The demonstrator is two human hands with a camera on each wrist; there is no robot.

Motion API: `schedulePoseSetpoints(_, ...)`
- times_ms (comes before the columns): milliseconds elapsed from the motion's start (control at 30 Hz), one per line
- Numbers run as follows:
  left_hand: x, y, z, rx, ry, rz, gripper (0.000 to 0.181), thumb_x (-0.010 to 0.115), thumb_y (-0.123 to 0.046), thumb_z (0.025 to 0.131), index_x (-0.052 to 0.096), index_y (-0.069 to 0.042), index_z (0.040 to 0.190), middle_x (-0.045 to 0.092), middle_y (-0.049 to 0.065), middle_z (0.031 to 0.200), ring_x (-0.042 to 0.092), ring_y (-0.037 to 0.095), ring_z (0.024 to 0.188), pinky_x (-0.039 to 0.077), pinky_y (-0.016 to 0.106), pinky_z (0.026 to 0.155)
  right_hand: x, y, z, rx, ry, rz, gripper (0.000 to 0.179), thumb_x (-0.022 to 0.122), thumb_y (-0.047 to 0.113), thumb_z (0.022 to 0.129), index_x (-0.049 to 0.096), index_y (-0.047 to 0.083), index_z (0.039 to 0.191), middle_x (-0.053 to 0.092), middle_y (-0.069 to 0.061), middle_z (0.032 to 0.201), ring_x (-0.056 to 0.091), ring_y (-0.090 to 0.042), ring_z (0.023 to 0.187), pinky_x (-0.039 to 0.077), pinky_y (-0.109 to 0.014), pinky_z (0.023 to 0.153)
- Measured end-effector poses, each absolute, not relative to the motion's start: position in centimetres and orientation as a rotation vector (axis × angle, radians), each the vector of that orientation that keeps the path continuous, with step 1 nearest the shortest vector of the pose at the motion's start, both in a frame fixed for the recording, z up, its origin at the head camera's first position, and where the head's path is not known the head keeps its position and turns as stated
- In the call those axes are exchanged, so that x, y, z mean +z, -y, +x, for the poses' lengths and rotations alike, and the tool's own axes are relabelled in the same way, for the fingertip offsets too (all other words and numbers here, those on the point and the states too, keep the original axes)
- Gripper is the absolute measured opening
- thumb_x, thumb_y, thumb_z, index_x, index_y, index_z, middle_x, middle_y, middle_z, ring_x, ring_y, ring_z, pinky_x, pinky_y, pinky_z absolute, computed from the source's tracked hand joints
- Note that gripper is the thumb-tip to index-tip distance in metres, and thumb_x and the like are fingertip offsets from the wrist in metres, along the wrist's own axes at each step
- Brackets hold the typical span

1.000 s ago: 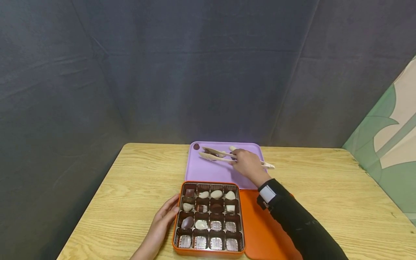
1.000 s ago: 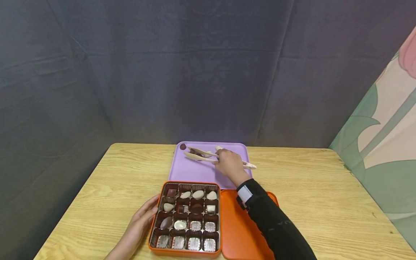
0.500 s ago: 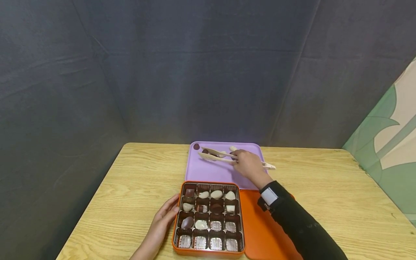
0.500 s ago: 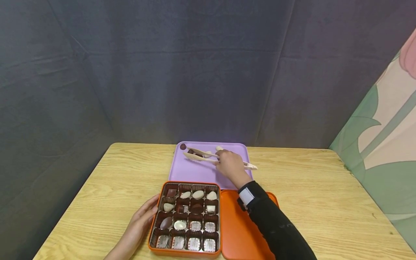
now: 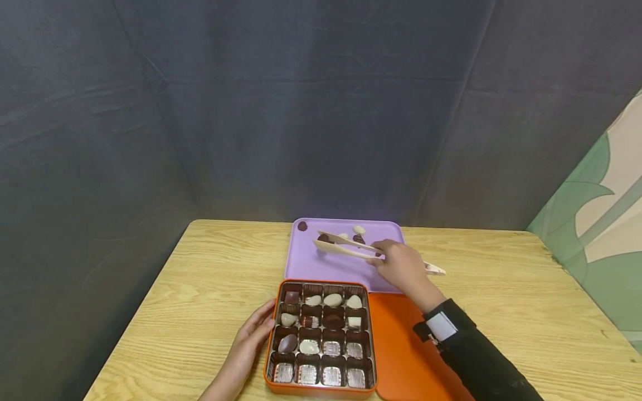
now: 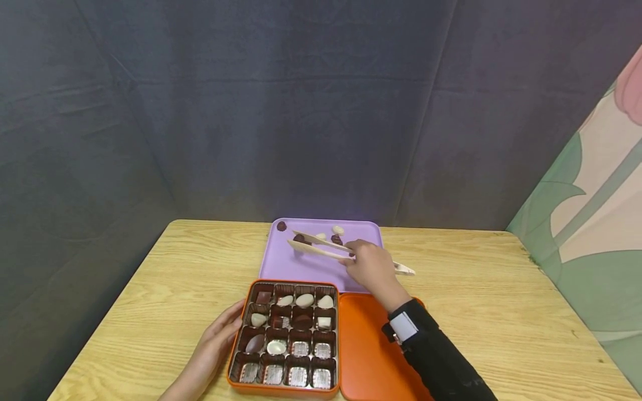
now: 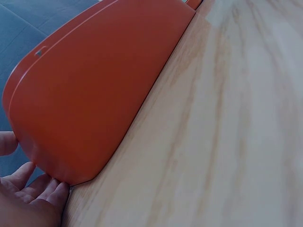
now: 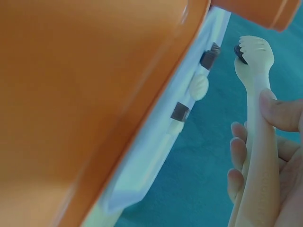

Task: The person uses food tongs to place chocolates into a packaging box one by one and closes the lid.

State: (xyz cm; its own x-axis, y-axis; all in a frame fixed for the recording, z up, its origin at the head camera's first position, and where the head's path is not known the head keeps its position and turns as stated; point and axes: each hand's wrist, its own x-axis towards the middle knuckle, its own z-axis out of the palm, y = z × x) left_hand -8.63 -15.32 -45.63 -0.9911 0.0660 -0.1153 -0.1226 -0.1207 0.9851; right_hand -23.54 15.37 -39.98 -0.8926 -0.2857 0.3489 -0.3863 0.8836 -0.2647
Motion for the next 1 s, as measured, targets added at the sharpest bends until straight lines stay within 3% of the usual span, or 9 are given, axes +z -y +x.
schedulePoseSetpoints(267,-45.7,15.3,-8.6,2.26,-1.995,-0.066,0.044,0.05,-0.026,0.086,0.039,-0.019,0.128,0.037,-0.001,0.132,0.032,0.013,0.12,0.028,0.026,0.096,-39.4,-17.0,-20.9,0.475,2.715,0.522,0.036,0.071,0.035,0.068,0.065,0.013,0.095,0.06,0.002,0.077,0.049,-0.011,0.056,0.039,-0.027,0.047)
schedulePoseSetpoints(500,-45.7,15.2,-8.6,2.258,-2.002,-0.061,0.044,0.051,-0.027,0.085,0.04,-0.019,0.128,0.037,-0.001,0.132,0.032,0.014,0.12,0.023,0.035,0.099,-38.7,-18.3,-18.1,0.51,2.662,0.538,0.036,0.072,0.034,0.067,0.064,0.014,0.096,0.058,0.003,0.073,0.045,-0.008,0.056,0.037,-0.025,0.047)
schedulePoseSetpoints(1000,-45.7,15.3,-8.5,2.258,-2.026,-0.075,0.044,0.052,-0.027,0.085,0.042,-0.021,0.126,0.038,-0.003,0.131,0.033,0.014,0.119,0.021,0.039,0.099,-38.0,-19.8,-11.7,0.55,2.697,0.555,0.036,0.073,0.032,0.065,0.064,0.022,0.098,0.057,0.016,0.082,0.044,-0.001,0.061,0.035,-0.019,0.045)
